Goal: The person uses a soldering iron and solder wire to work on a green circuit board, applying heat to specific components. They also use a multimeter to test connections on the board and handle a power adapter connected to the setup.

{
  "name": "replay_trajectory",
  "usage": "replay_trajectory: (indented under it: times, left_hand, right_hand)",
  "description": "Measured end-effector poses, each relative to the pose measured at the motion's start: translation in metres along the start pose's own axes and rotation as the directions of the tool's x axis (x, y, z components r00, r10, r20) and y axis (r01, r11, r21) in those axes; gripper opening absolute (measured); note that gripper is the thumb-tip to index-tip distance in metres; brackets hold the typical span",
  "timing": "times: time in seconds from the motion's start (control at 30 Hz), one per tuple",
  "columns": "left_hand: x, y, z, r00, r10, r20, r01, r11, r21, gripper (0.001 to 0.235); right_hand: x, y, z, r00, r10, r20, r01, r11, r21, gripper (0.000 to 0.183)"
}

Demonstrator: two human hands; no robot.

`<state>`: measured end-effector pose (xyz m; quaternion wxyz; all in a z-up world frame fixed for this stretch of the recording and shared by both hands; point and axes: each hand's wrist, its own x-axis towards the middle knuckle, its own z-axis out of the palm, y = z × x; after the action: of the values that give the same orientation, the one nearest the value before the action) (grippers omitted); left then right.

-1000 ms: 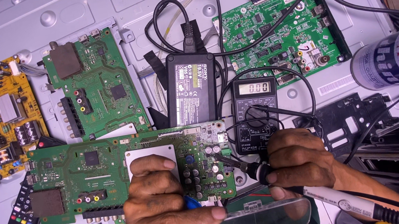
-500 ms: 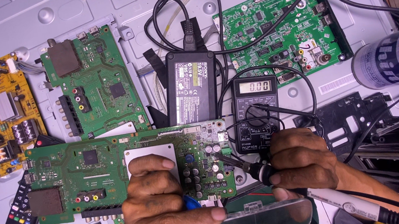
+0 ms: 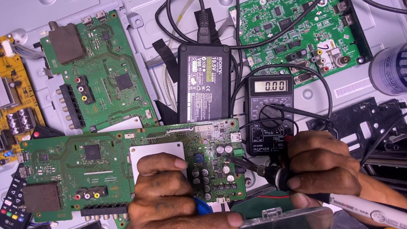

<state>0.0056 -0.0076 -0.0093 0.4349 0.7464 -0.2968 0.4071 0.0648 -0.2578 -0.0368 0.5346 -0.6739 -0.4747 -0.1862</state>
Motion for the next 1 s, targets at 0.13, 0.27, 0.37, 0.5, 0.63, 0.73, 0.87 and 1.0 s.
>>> replay_trajectory:
  times: [0.13, 0.27, 0.37, 0.5, 0.63, 0.73, 0.87, 1.0]
  left_hand:
    - [-0.002, -0.001, -0.001, 1.000, -0.010, 0.014, 0.010, 1.000, 0.003, 0.042]
    - [-0.001, -0.002, 0.001, 0.999, -0.022, -0.027, 0.022, 1.000, 0.004, 0.042]
    - [0.000, -0.003, -0.004, 0.999, -0.022, 0.033, 0.022, 1.000, -0.005, 0.041]
    - [0.001, -0.004, -0.004, 0.997, -0.020, 0.074, 0.021, 1.000, -0.015, 0.040]
    - [0.002, 0.000, 0.006, 0.996, -0.069, -0.053, 0.069, 0.997, -0.019, 0.031]
    - [-0.001, 0.003, 0.000, 0.991, -0.125, -0.043, 0.126, 0.992, 0.004, 0.016]
    - [0.000, 0.005, -0.012, 0.984, -0.157, 0.084, 0.158, 0.987, -0.001, 0.016]
    - [-0.002, 0.004, -0.006, 0.984, -0.175, 0.041, 0.176, 0.984, -0.008, 0.018]
  right_hand:
    - [-0.005, -0.002, -0.001, 0.998, 0.058, -0.021, -0.058, 0.998, 0.010, 0.011]
    - [-0.007, 0.000, -0.010, 0.997, 0.048, 0.062, -0.050, 0.998, 0.023, 0.008]
    - [-0.006, -0.001, -0.015, 0.993, 0.053, 0.101, -0.056, 0.998, 0.019, 0.008]
    - [-0.006, 0.006, -0.014, 0.995, 0.007, 0.096, -0.011, 0.999, 0.045, 0.011]
    - [-0.007, 0.008, -0.020, 0.988, -0.026, 0.152, 0.016, 0.998, 0.063, 0.011]
    - [-0.007, 0.006, -0.016, 0.993, 0.011, 0.119, -0.015, 0.999, 0.032, 0.010]
    - [-0.013, 0.008, -0.017, 0.995, 0.005, 0.097, -0.009, 0.999, 0.043, 0.012]
    - [-0.017, 0.009, -0.024, 0.988, 0.012, 0.154, -0.020, 0.999, 0.049, 0.026]
